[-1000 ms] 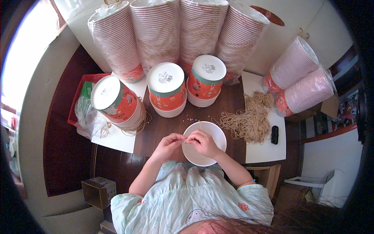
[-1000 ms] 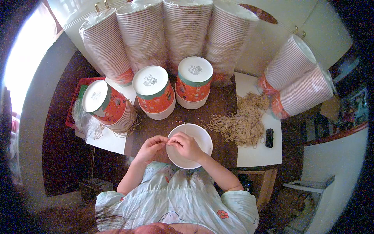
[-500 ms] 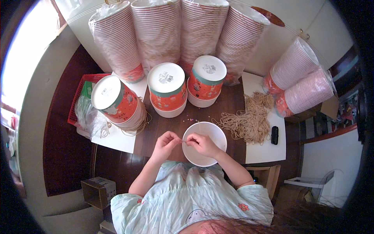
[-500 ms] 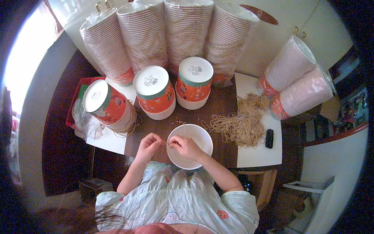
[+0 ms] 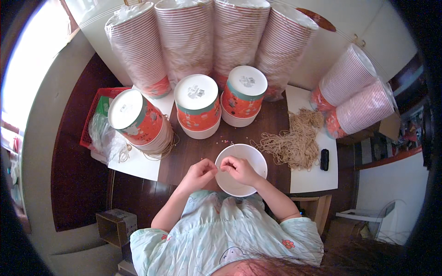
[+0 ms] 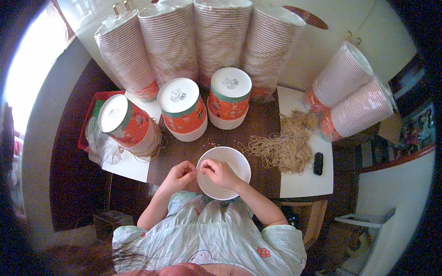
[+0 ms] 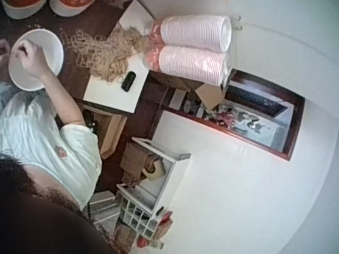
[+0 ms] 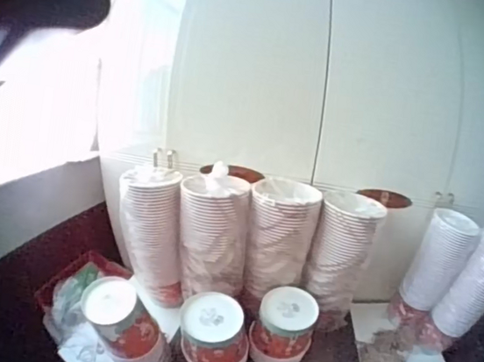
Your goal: Sorting individual rubber bands from a large pile into a paper bowl.
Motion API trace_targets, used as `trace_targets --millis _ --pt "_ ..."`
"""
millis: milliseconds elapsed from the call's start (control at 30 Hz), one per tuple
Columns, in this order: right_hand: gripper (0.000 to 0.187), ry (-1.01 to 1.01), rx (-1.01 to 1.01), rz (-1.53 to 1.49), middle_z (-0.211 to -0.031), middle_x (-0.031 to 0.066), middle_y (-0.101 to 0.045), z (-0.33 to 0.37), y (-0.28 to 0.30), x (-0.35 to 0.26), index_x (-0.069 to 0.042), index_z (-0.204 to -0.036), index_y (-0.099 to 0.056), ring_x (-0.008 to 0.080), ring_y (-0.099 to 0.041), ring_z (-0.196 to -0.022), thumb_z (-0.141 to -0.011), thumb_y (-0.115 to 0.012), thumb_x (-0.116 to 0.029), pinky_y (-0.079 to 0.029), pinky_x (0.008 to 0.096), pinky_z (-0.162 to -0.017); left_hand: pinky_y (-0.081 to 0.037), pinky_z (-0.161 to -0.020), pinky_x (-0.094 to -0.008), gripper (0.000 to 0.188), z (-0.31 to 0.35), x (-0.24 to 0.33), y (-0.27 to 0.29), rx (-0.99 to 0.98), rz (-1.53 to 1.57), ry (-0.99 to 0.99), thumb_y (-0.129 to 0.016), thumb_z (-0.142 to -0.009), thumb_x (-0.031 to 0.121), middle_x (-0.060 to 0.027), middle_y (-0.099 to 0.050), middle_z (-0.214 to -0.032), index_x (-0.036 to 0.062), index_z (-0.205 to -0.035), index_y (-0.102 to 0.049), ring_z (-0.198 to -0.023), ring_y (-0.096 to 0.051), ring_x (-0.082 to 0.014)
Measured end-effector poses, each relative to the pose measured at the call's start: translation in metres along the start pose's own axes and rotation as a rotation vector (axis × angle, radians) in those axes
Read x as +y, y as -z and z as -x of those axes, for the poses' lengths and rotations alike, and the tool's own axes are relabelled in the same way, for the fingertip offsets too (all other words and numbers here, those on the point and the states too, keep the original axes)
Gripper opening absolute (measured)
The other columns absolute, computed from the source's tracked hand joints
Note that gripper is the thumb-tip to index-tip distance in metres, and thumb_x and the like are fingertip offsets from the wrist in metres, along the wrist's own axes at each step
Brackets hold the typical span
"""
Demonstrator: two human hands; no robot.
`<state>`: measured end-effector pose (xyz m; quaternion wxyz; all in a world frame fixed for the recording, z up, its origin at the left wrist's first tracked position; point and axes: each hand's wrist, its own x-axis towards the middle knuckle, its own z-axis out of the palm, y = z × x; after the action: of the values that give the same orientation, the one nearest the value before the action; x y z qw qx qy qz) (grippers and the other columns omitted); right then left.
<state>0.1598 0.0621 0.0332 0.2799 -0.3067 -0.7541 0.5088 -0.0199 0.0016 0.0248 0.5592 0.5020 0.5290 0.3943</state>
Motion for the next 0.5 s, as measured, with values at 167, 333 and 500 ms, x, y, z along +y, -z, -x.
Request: trace_targets --millis 167,333,500 --pt "0.007 0.026 0.006 0.027 -0.073 0.009 -0.059 0.001 0.001 -0.003 -0.003 -0.082 -0.054 0.0216 -0.059 -0.068 -0.08 -0.056 -0.009 -0.045 0.0305 -0.06 -0.039 -0.051 -0.0218 0.015 0.001 0.008 -0.003 0.067 -0.105 0.025 -0.059 -0.079 0.015 -0.0006 -0.054 -0.063 0.0001 -0.079 -0.058 -0.056 -0.046 -0.0045" --pt "0.007 0.028 0.01 0.024 -0.074 0.0086 -0.059 0.001 0.001 -0.003 -0.003 -0.083 -0.054 0.0212 -0.059 -0.067 -0.08 -0.056 -0.009 -0.045 0.0304 -0.06 -0.038 -0.049 -0.0206 0.014 0.0 -0.002 -0.008 0.138 -0.09 -0.092 -0.059 -0.079 0.014 -0.0003 -0.055 -0.06 0.0009 -0.085 -0.062 -0.053 -0.045 -0.0032" --pt "0.008 -0.001 -0.015 0.032 -0.073 0.0082 -0.06 0.001 0.002 -0.003 -0.003 -0.083 -0.054 0.02 -0.059 -0.066 -0.081 -0.056 -0.01 -0.045 0.0301 -0.059 -0.042 -0.052 -0.0207 0.015 0.001 0.003 -0.009 0.163 -0.14 -0.046 -0.061 -0.078 0.014 -0.002 -0.058 -0.061 0.0016 -0.087 -0.063 -0.054 -0.05 -0.004"
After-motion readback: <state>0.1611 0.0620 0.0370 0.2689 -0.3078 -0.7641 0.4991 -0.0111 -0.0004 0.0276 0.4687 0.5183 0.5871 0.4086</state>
